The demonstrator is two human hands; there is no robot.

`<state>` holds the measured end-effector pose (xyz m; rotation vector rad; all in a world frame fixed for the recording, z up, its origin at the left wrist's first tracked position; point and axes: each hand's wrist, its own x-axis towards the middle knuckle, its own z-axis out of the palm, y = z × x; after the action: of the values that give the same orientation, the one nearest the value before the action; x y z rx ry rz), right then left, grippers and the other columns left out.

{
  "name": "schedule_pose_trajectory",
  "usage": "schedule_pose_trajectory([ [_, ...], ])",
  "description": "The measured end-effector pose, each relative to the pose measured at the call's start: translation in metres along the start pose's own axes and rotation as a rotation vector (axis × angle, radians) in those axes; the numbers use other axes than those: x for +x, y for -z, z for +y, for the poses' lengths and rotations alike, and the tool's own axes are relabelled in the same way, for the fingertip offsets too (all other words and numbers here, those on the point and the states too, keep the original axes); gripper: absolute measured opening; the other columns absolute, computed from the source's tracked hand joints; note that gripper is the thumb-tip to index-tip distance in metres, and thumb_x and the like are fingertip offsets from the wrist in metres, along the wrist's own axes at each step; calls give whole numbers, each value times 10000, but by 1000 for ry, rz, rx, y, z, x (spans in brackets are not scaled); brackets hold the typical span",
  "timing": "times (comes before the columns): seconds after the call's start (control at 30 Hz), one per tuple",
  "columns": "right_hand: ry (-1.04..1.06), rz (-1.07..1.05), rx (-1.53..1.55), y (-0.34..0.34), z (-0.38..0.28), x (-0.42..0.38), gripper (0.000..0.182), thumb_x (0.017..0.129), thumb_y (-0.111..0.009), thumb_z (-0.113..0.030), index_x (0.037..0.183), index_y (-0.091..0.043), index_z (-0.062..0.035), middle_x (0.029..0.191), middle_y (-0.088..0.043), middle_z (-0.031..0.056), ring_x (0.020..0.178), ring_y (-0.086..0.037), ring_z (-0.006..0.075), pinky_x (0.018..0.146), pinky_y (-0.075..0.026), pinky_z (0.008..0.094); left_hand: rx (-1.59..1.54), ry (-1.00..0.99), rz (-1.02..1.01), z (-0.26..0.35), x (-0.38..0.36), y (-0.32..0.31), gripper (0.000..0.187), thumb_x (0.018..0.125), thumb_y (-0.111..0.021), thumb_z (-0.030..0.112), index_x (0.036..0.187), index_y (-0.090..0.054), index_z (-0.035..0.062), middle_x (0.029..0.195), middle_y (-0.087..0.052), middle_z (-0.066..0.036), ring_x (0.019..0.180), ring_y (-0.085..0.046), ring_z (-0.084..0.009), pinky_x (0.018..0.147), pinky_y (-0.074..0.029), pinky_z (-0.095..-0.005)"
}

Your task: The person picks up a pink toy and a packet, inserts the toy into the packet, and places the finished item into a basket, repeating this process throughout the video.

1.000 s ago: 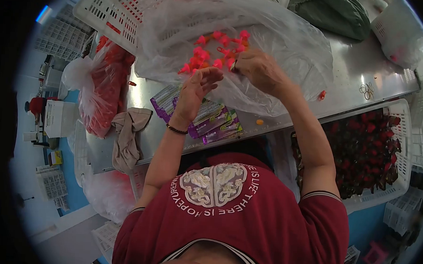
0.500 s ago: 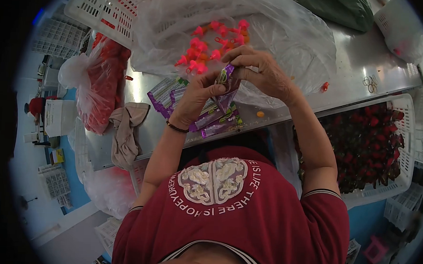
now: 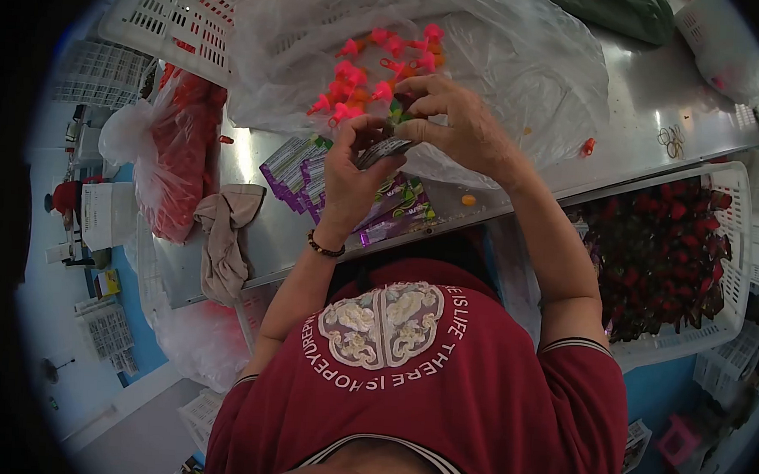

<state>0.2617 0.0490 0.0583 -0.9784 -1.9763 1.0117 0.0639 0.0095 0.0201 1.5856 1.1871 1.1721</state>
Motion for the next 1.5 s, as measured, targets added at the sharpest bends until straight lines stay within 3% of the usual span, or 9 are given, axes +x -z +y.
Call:
schedule_pose_trajectory([
  [0.23,-159,116,459,-11,3,-2,237,842,-638,-160,934,-680,54,1294,-542,103,1062,-579,173,904,-470,313,45,33,-59,2,-3,0,512,700,-776,51,1152,-543,-1,1008,-639,-98,886,-617,-182,811,-490,-304],
  [0.37,-171,149,432,-10,2,-2,225,832,-632,-138,936,-681,55,1292,-543,100,1031,-584,165,858,-483,306,93,-3,-36,4,-4,-2,503,713,-762,53,1160,-541,-12,1026,-645,-138,910,-642,-227,809,-505,-330],
  [0.43,-62,79,-277,-5,-4,-2,214,827,-628,-121,920,-683,64,1281,-547,100,995,-591,149,814,-497,293,160,-30,-12,5,-4,-3,497,721,-753,52,1165,-540,-17,1025,-645,-155,911,-649,-244,805,-510,-339],
  [0.63,-143,77,237,-10,7,3,189,835,-635,-108,878,-688,69,1262,-556,96,975,-591,136,787,-495,283,265,-85,-55,-8,-4,-5,507,736,-730,41,1194,-525,-27,1007,-643,-189,935,-654,-268,800,-511,-353],
  [0.93,-210,64,-177,-11,-12,2,296,821,-676,-159,1044,-662,35,1080,-636,80,817,-609,130,702,-466,259,173,-60,-41,1,2,-4,485,735,-745,71,1173,-559,-22,1004,-652,-178,883,-665,-267,767,-518,-348],
  [1.13,-222,49,101,-12,8,5,362,798,-708,-189,1093,-654,14,1070,-639,82,820,-608,131,691,-463,269,196,-7,-62,-11,-4,-8,430,750,-737,73,1140,-589,-33,953,-663,-167,835,-664,-227,728,-519,-335],
  [1.3,-55,113,196,1,17,3,350,777,-727,-177,1061,-657,14,1166,-600,90,926,-602,139,760,-498,280,-511,400,-196,0,-7,-1,293,871,-624,92,1138,-610,-26,964,-667,-48,849,-609,-93,766,-499,-280],
  [1.43,172,37,-1,3,27,1,273,776,-723,-104,1009,-649,15,1099,-629,86,924,-609,131,812,-509,287,-698,421,-226,0,-11,-1,260,904,-582,90,1143,-613,-9,993,-656,-15,853,-600,-74,780,-489,-246],
  [1.5,22,-26,131,5,22,-2,245,779,-706,-68,1004,-648,11,1031,-645,75,898,-611,123,807,-507,285,-719,458,-210,5,-12,-2,251,907,-591,98,1132,-599,-13,983,-654,-22,836,-594,-71,766,-493,-234],
])
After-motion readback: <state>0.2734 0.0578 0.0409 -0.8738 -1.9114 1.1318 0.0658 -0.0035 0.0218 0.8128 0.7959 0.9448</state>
